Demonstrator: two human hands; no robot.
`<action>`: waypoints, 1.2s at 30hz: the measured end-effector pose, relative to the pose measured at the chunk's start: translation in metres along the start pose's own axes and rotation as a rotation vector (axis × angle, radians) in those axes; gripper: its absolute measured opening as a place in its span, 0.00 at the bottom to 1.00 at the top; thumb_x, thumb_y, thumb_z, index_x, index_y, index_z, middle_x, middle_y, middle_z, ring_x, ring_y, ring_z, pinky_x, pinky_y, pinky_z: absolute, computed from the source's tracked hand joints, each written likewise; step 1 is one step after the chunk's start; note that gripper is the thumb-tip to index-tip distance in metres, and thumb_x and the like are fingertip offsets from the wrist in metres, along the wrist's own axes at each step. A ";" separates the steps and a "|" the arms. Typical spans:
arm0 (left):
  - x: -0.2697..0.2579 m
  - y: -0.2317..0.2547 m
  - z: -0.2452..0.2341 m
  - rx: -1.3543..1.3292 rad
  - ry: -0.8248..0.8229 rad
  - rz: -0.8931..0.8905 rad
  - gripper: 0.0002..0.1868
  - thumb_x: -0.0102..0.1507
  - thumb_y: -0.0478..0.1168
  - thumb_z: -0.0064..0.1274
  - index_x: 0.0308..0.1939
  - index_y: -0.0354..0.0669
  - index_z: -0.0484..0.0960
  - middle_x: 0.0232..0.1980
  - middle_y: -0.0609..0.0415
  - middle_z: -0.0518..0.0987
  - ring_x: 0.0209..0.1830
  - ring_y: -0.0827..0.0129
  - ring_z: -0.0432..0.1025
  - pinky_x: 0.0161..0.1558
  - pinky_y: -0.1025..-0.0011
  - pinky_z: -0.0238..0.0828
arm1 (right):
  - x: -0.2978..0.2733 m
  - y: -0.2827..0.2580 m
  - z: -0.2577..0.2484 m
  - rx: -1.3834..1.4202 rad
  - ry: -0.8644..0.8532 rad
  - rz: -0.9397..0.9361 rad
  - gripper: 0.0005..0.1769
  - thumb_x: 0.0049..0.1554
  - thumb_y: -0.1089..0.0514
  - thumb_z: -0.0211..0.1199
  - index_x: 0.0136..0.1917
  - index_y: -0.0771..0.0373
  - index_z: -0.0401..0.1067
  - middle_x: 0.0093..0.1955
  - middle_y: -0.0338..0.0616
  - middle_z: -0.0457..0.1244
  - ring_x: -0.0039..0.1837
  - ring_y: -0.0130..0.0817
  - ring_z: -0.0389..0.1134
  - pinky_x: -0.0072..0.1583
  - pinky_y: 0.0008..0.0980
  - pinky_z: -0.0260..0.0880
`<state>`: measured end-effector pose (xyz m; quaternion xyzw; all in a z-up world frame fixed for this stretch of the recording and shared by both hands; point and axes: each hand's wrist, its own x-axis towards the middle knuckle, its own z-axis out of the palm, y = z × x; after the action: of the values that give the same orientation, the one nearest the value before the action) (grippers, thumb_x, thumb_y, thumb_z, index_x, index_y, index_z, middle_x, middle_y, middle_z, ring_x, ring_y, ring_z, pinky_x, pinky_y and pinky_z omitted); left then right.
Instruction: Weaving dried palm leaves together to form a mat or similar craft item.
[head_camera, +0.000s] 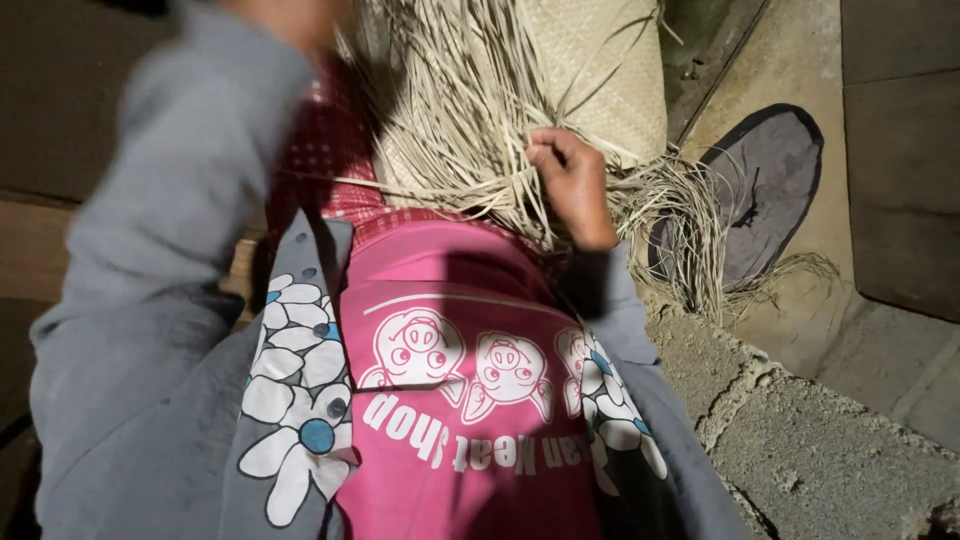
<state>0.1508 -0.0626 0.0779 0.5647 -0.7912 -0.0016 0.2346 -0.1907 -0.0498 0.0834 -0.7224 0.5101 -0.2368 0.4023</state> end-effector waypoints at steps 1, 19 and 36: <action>-0.008 0.008 0.007 -0.025 0.009 -0.001 0.10 0.71 0.39 0.60 0.34 0.47 0.78 0.31 0.53 0.71 0.30 0.60 0.72 0.38 0.67 0.71 | 0.003 0.003 -0.002 -0.014 -0.015 0.029 0.03 0.60 0.63 0.68 0.49 0.62 0.80 0.41 0.51 0.70 0.48 0.42 0.71 0.56 0.43 0.69; -0.046 0.138 0.106 -0.744 -0.182 -0.236 0.07 0.69 0.44 0.54 0.39 0.48 0.82 0.34 0.51 0.76 0.40 0.49 0.76 0.43 0.56 0.74 | 0.032 -0.002 -0.046 0.170 -0.613 0.111 0.33 0.60 0.74 0.57 0.77 0.62 0.60 0.45 0.43 0.64 0.46 0.29 0.62 0.50 0.31 0.67; -0.053 0.149 0.123 -1.251 -0.069 -0.278 0.04 0.64 0.35 0.60 0.41 0.43 0.88 0.32 0.49 0.76 0.35 0.62 0.73 0.42 0.66 0.70 | 0.023 0.017 -0.035 0.123 -0.399 0.195 0.20 0.54 0.66 0.72 0.58 0.59 0.71 0.45 0.32 0.69 0.40 0.17 0.58 0.45 0.17 0.59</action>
<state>-0.0146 0.0063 -0.0107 0.4181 -0.5673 -0.5113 0.4918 -0.2182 -0.0858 0.0876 -0.6762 0.4725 -0.0801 0.5596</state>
